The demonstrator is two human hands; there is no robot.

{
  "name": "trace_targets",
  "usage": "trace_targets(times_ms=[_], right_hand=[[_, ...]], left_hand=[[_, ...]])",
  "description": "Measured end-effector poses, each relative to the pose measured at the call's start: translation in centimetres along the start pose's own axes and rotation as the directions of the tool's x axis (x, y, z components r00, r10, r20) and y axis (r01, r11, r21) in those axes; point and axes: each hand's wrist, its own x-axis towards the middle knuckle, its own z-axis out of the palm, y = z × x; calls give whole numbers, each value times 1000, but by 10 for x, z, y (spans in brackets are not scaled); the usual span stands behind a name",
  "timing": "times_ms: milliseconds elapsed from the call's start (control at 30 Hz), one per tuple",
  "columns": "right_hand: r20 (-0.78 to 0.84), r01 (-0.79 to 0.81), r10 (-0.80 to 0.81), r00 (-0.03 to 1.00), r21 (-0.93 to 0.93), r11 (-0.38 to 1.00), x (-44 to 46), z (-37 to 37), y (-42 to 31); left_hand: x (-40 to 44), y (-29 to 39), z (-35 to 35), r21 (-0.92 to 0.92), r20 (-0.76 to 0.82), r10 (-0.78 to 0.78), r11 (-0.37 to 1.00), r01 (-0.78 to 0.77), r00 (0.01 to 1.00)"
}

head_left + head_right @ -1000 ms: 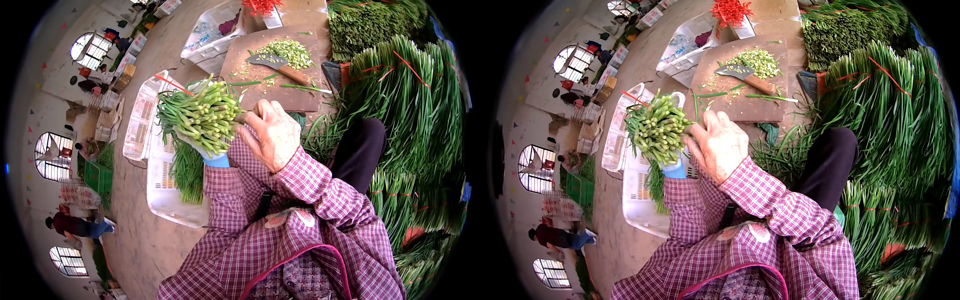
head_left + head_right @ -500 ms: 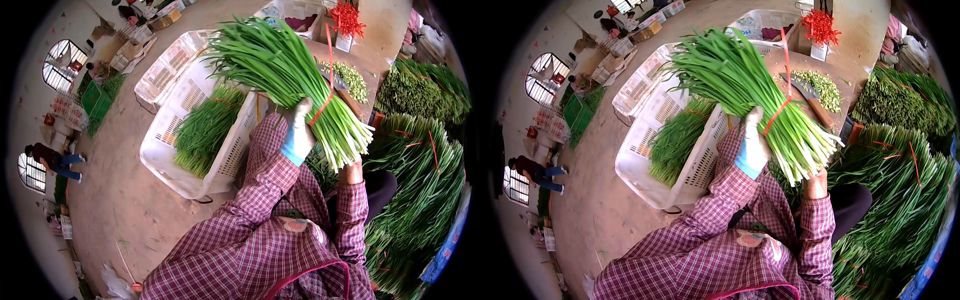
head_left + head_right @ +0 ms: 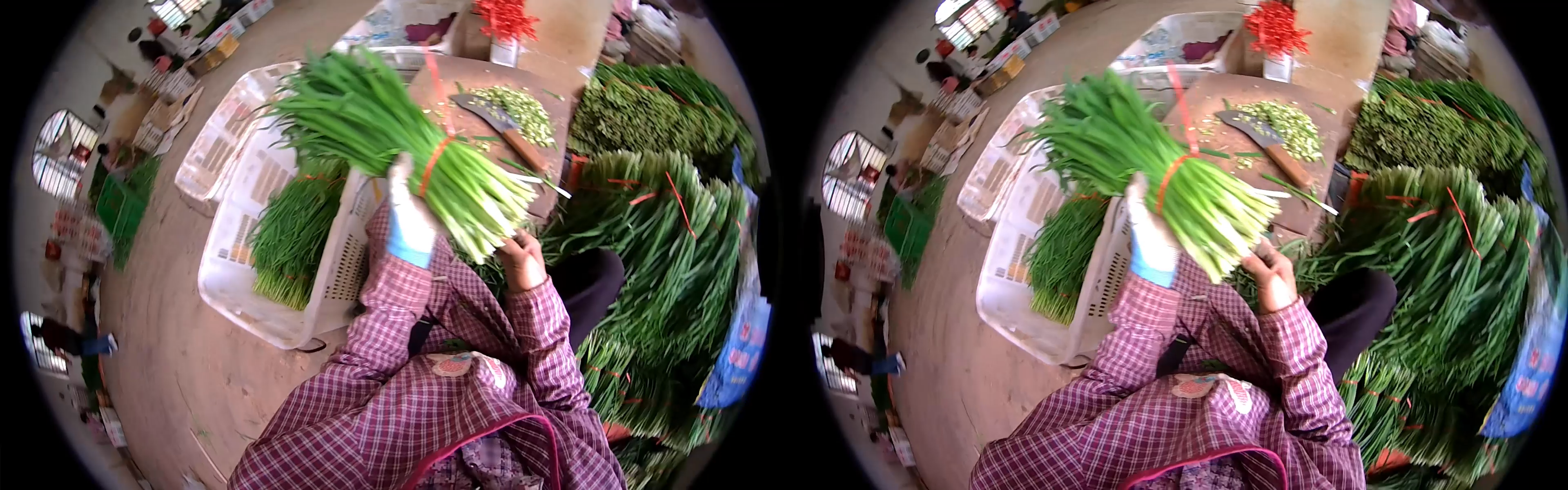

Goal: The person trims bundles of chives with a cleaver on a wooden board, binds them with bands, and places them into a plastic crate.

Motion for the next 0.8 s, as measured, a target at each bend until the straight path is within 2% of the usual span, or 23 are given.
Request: trace_targets(times_ms=[67,133,167,200,267,300,333,367,400,467,533,567,600,667,700,733,800], right_hand=[[120,6,0,993,-49,999,2,-10,-1],[143,-27,46,989,-133,991,-7,-17,-14],[168,-41,68,983,-161,986,-11,-24,-18],[227,-64,90,970,-123,990,-11,-34,-17],[211,-40,72,975,-156,987,-18,-39,-19],[145,-16,94,985,-466,885,-18,-43,-21],[75,-11,95,993,-726,688,-17,-46,-22],[102,118,-226,969,-991,57,-19,-37,-26],[64,75,-173,983,-996,58,-13,-43,-23],[207,262,-272,940,-947,186,-6,-45,-19],[273,399,-439,856,-889,225,-1,-22,-35],[284,426,-440,852,-863,270,-4,-7,-47],[363,519,-476,801,-818,248,-4,3,-58],[350,497,-422,836,-808,316,-13,23,-74],[355,461,-346,868,-834,301,-14,25,-74],[357,463,-346,868,-834,301,-14,31,-73],[311,604,-611,728,-712,357,-16,43,-72]], left_hand=[[13,6,-18,-13,64,91,996,-90,994],[27,11,-33,-26,59,320,947,-319,946],[40,14,-49,-268,156,282,934,-234,947],[40,19,-55,-254,116,282,935,-246,952],[37,27,-62,-271,189,279,936,-223,942],[38,29,-68,-257,175,301,933,-252,937],[38,32,-72,-273,141,288,931,-242,947],[37,35,-72,-278,159,292,930,-241,943],[36,36,-73,-286,175,299,927,-242,938],[33,37,-70,-272,174,310,927,-257,935],[31,37,-65,-207,141,330,932,-299,933],[29,36,-58,-169,105,366,923,-347,924],[31,35,-60,-198,109,340,928,-315,934],[27,35,-55,-214,162,271,948,-235,949],[31,35,-60,-196,118,274,949,-248,954],[32,36,-63,-196,118,276,948,-250,954],[31,36,-66,-496,354,123,865,75,927]])
